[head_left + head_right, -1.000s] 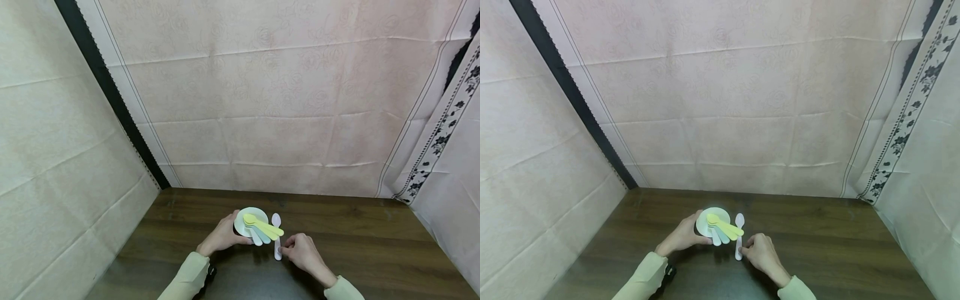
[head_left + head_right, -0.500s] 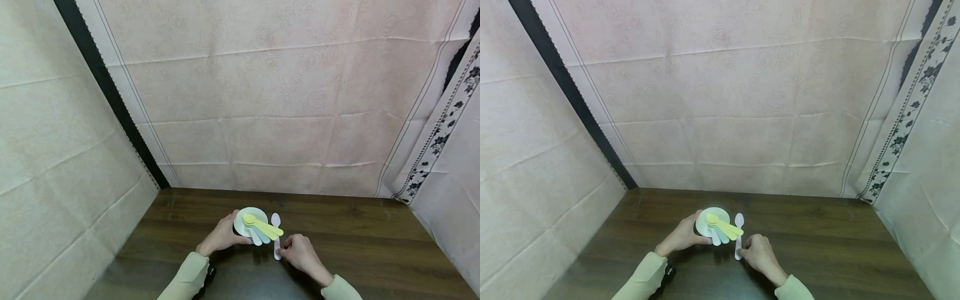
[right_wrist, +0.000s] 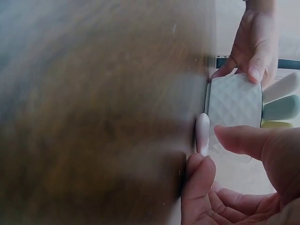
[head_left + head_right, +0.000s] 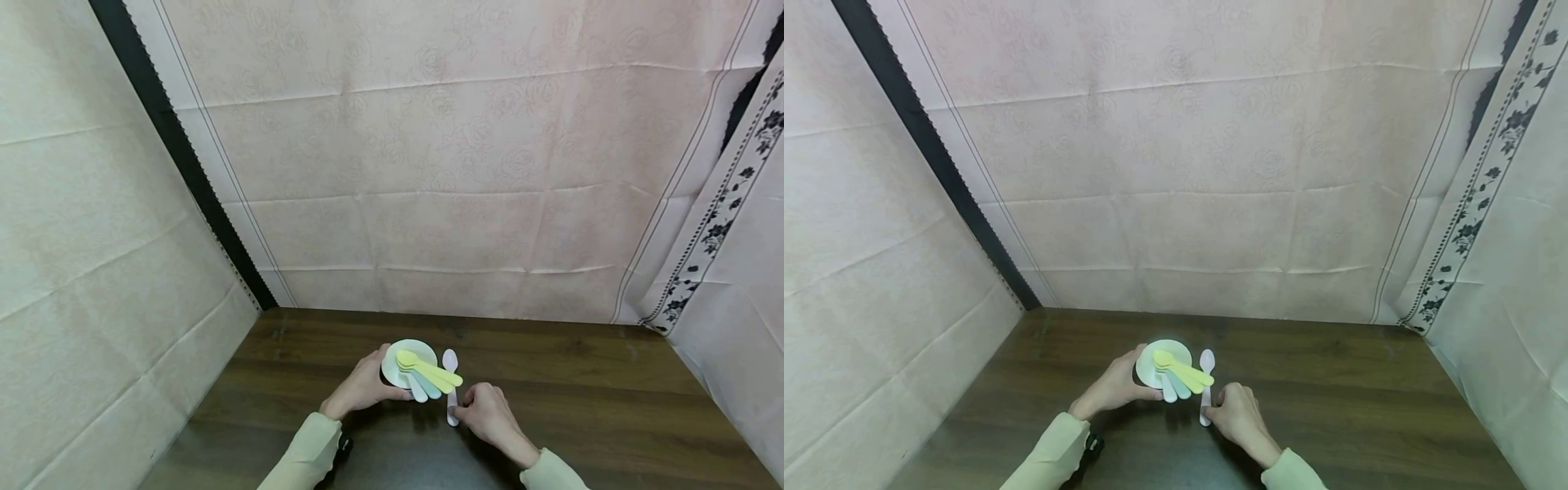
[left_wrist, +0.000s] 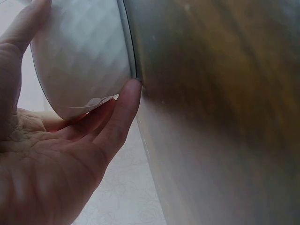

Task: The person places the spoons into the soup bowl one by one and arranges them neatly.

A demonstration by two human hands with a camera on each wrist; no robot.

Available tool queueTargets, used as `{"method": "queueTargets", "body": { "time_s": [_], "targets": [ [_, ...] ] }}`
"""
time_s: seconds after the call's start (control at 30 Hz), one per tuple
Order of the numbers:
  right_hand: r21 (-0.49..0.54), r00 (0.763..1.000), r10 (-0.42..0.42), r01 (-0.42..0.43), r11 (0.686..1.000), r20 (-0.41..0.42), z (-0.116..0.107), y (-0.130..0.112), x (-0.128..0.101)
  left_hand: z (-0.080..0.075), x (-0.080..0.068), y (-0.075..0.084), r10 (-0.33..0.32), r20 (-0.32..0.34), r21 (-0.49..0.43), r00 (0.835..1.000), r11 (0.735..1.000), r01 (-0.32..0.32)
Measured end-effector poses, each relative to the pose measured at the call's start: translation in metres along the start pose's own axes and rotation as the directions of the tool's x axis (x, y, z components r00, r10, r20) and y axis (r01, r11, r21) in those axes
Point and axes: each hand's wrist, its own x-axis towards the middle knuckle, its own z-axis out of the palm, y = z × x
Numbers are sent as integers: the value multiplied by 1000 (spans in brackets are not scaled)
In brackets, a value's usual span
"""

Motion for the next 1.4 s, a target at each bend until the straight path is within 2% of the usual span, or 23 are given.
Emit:
{"method": "queueTargets", "body": {
  "time_s": [0.27,0.73,1.03,1.4],
  "targets": [
    [-10,1000,25,-25,1000,7,1,-2,2,0,0,-1,2,2,-11,1000,1000,-2],
    [-22,1000,13,-13,1000,13,2,0,3,0,-1,0,9,5,-22,1000,1000,-9],
    [-16,999,9,-8,1000,36,3,-3,3,1,0,-1,-9,-2,-10,1000,1000,9],
    [66,996,42,-47,997,83,6,-5,2,1,-1,0,-22,-2,-8,1000,1000,22]
  ]
}}
